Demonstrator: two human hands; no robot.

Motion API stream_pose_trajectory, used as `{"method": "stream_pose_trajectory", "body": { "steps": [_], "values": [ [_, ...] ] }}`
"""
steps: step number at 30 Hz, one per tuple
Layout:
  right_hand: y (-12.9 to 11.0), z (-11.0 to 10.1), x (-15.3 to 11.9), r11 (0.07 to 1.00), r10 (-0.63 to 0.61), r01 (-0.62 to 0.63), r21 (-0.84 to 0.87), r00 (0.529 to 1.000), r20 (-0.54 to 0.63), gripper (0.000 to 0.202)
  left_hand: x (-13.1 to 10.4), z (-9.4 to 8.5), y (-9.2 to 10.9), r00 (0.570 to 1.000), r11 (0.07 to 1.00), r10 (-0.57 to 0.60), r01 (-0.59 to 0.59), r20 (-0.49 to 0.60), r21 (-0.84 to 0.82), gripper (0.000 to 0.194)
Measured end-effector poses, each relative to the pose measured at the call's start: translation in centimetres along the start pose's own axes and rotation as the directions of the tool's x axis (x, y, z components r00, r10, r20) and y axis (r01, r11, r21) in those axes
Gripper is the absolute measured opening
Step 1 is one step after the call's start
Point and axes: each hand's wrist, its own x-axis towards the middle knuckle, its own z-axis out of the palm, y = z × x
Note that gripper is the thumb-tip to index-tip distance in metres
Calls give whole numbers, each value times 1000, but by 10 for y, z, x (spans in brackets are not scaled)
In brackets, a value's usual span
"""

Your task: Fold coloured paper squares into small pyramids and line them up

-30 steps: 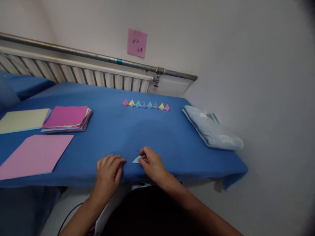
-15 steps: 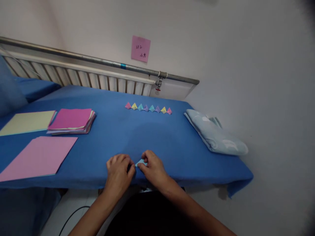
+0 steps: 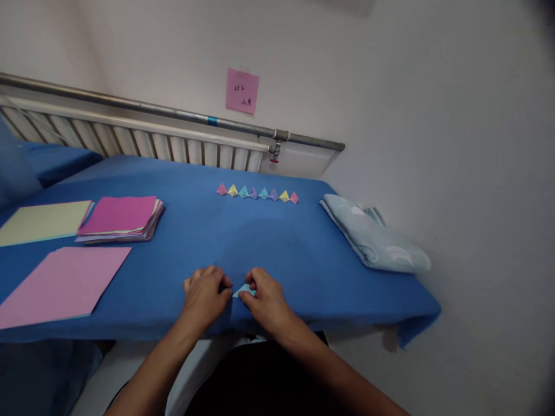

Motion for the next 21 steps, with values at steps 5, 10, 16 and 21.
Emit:
{"method": "stream_pose_trajectory", "body": {
  "steps": [5, 10, 16, 21],
  "values": [
    [1, 0, 0, 1000, -2, 2, -3, 1000, 9, 17, 2, -5, 4, 999, 999, -13, 11, 32, 34, 14],
    [0, 0, 0, 1000, 11, -11, 3, 1000, 27, 18, 4, -9, 4, 996, 999, -2, -2, 89, 52, 14],
    [0, -1, 0, 1000, 0, 0, 6, 1000, 19, 17, 7, -9, 1, 993, 998, 12, -19, 115, 60, 16],
    [3, 1, 1, 1000, -13, 13, 24, 1000, 16, 19, 11, -12, 0, 982, 993, 5, -28, 191, 116, 21]
  ]
}}
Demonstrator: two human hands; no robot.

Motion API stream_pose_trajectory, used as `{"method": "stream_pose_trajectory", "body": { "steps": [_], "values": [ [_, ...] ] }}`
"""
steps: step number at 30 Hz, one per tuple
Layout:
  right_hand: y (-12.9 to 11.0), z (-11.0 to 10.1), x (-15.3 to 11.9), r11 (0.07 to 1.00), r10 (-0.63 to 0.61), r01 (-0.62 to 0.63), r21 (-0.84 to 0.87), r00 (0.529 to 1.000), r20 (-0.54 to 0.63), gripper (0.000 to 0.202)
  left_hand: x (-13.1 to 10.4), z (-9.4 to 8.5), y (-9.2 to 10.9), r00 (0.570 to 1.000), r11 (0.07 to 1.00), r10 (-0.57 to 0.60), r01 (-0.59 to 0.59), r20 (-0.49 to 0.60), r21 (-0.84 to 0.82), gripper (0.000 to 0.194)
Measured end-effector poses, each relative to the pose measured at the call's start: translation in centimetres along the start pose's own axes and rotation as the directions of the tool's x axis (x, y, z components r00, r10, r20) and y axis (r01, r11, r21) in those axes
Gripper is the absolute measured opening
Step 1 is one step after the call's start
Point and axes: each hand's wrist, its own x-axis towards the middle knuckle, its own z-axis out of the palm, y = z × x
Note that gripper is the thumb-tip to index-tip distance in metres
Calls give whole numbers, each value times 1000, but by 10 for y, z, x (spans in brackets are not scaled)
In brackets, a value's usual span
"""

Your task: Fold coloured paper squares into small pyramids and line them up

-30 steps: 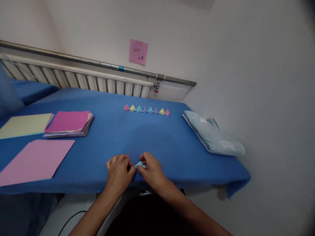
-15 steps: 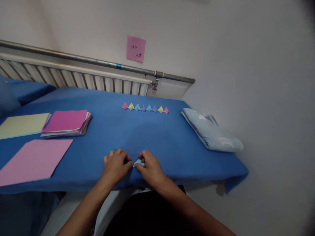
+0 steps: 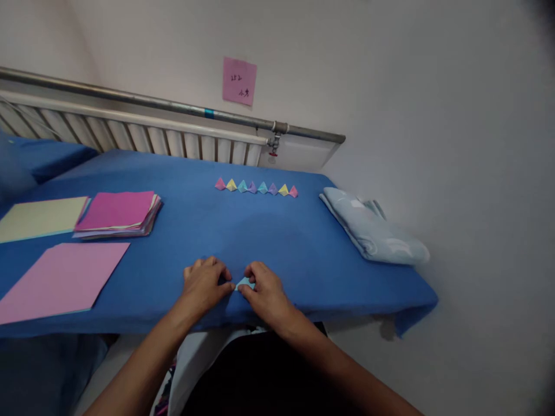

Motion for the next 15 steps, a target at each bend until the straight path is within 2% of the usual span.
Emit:
{"method": "stream_pose_trajectory", "body": {
  "steps": [8, 15],
  "values": [
    [2, -4, 1, 992, 74, -78, 97, 996, 52, 22, -4, 0, -7, 997, 995, 60, -56, -46, 79, 26],
    [10, -13, -4, 996, 31, -38, 80, 996, 78, 23, -6, 4, -8, 992, 992, 83, -73, -99, 106, 26]
  ]
}}
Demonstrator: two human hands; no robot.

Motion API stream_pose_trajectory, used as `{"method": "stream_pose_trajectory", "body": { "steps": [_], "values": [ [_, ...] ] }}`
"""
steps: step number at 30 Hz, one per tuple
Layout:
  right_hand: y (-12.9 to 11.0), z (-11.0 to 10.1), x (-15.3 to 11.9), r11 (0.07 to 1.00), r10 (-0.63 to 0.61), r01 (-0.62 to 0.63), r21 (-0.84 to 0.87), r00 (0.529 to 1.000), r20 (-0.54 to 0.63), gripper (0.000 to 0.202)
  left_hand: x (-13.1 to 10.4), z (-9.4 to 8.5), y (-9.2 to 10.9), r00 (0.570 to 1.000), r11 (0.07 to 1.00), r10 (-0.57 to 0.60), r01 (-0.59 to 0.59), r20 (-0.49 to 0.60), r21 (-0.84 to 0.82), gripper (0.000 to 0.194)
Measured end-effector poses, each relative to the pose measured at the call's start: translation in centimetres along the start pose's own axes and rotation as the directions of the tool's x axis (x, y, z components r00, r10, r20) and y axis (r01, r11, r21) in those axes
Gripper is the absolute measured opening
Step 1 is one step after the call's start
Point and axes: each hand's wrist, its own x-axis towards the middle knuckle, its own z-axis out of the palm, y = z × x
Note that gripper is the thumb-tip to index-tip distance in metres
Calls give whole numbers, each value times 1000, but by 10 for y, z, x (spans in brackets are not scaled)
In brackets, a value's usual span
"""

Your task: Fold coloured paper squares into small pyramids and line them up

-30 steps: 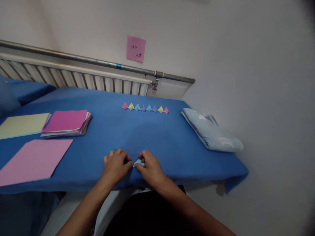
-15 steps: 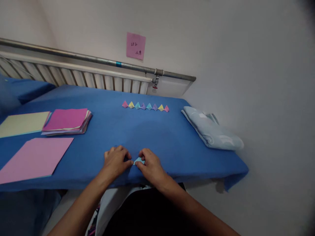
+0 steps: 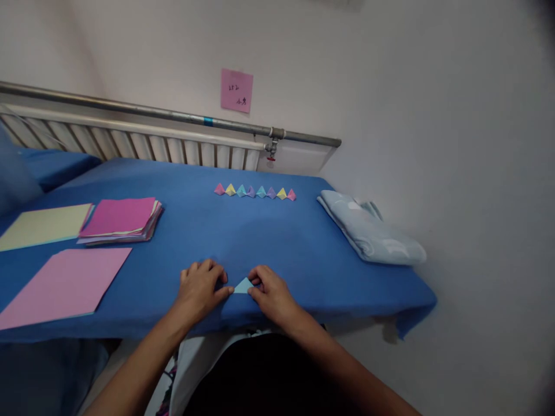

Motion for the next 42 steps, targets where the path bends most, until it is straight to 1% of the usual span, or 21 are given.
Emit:
{"method": "stream_pose_trajectory", "body": {
  "steps": [2, 4, 6, 8, 11, 13, 14, 17, 19, 21, 23, 27, 31, 34, 37, 38, 39, 40, 41, 42],
  "values": [
    [1, -2, -1, 998, -50, 51, -45, 999, 11, 21, -3, 2, 4, 997, 999, 39, -38, -63, 27, 23],
    [1, -4, -1, 990, -96, 99, -97, 995, 26, 19, -7, 7, 10, 976, 989, 142, -132, -167, 69, 22],
    [0, -4, -1, 982, -125, 128, -137, 992, 32, 18, -11, 14, 17, 926, 960, 276, -254, -259, 117, 27],
    [0, -5, -1, 975, -145, 149, -163, 989, 35, 18, -15, 23, 21, 879, 931, 364, -333, -307, 152, 25],
    [0, -5, -4, 966, -175, 181, -185, 983, 48, 22, -23, 34, 22, 830, 901, 433, -387, -352, 195, 23],
    [2, -4, -7, 954, -199, 207, -217, 978, 58, 24, -29, 39, 22, 811, 892, 450, -390, -374, 228, 29],
    [2, -3, -8, 943, -213, 223, -246, 975, 65, 25, -32, 41, 22, 809, 892, 449, -380, -379, 244, 33],
    [4, -2, -11, 897, -252, 268, -351, 963, 91, 26, -38, 44, 24, 827, 906, 413, -332, -381, 262, 39],
    [3, -3, -12, 873, -271, 297, -386, 955, 124, 26, -39, 47, 24, 839, 925, 375, -311, -395, 219, 40],
    [0, -7, -11, 861, -277, 321, -394, 946, 165, 25, -37, 50, 21, 846, 945, 326, -305, -423, 120, 40],
    [-3, -12, -7, 854, -267, 336, -398, 938, 220, 24, -35, 53, 16, 850, 958, 251, -287, -464, -7, 41],
    [-6, -24, 2, 857, -244, 354, -374, 919, 310, 21, -35, 57, 7, 847, 943, 75, -232, -527, -240, 41],
    [-3, -30, 9, 855, -275, 398, -334, 892, 360, 23, -38, 53, 5, 872, 904, 12, -219, -490, -368, 38],
    [-1, -32, 10, 859, -290, 411, -306, 882, 372, 22, -39, 50, 5, 884, 867, -22, -216, -468, -449, 35],
    [0, -33, 12, 879, -298, 402, -256, 883, 363, 22, -39, 46, 5, 886, 796, -67, -229, -459, -560, 32],
    [1, -34, 13, 885, -302, 400, -239, 882, 361, 22, -39, 44, 5, 894, 759, -93, -221, -438, -613, 31],
    [1, -35, 14, 889, -305, 399, -222, 881, 361, 22, -38, 42, 6, 910, 706, -133, -191, -393, -682, 30],
    [1, -35, 15, 894, -308, 397, -208, 881, 359, 21, -38, 39, 8, 931, 633, -183, -134, -315, -763, 29],
    [1, -35, 16, 897, -311, 395, -196, 882, 355, 20, -36, 35, 10, 951, 538, -232, -48, -203, -842, 28],
    [1, -35, 16, 901, -313, 392, -186, 884, 347, 20, -35, 31, 12, 961, 426, -269, 58, -65, -903, 28]
  ]
}}
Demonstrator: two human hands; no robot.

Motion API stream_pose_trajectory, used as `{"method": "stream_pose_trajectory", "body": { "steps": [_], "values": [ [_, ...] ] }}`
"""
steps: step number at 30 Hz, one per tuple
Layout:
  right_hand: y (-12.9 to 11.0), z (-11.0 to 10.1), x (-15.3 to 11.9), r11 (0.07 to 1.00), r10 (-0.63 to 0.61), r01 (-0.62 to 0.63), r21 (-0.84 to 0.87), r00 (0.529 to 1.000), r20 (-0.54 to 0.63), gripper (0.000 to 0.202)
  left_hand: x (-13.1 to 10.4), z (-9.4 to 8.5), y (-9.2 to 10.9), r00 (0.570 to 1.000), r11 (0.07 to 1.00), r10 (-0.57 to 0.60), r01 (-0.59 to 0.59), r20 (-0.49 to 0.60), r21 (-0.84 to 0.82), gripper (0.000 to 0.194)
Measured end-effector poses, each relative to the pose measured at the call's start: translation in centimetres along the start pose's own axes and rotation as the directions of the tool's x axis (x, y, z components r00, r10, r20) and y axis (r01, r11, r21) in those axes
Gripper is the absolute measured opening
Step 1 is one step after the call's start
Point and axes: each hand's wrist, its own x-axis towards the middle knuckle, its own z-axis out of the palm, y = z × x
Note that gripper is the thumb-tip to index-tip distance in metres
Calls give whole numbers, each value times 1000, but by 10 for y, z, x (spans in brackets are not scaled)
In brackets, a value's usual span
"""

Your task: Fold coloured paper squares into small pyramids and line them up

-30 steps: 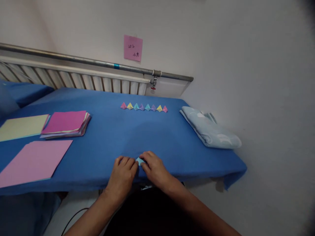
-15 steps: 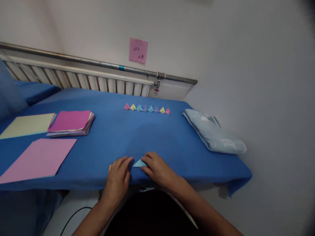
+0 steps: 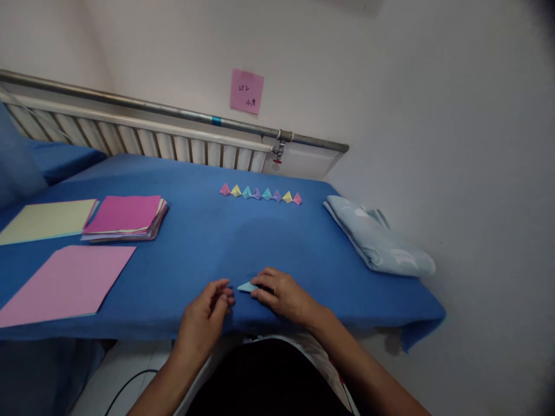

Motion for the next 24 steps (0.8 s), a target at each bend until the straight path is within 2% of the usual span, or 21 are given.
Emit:
{"method": "stream_pose_trajectory", "body": {
  "steps": [2, 3, 5, 7, 11, 24],
  "values": [
    [-1, 1, 1, 1000, 15, -15, 18, 999, -31, 19, 3, 4, 11, 963, 953, -250, 263, 102, -152, 28],
    [-2, 2, 1, 999, 28, -27, 24, 998, -48, 19, 5, 6, 16, 932, 914, -325, 353, 160, -201, 27],
    [-3, 4, 1, 998, 57, -55, 31, 995, -80, 17, 10, 12, 23, 892, 861, -381, 438, 245, -257, 24],
    [-4, 7, 1, 997, 75, -72, 33, 992, -102, 16, 16, 18, 28, 889, 859, -364, 436, 277, -269, 20],
    [-4, 7, 2, 994, 92, -84, 77, 990, -110, 15, 26, 25, 26, 908, 889, -319, 386, 271, -248, 18],
    [0, 2, 5, 951, 201, -172, 256, 975, -94, 11, 37, 30, 15, 925, 917, -259, 326, 277, -230, 26]
  ]
}}
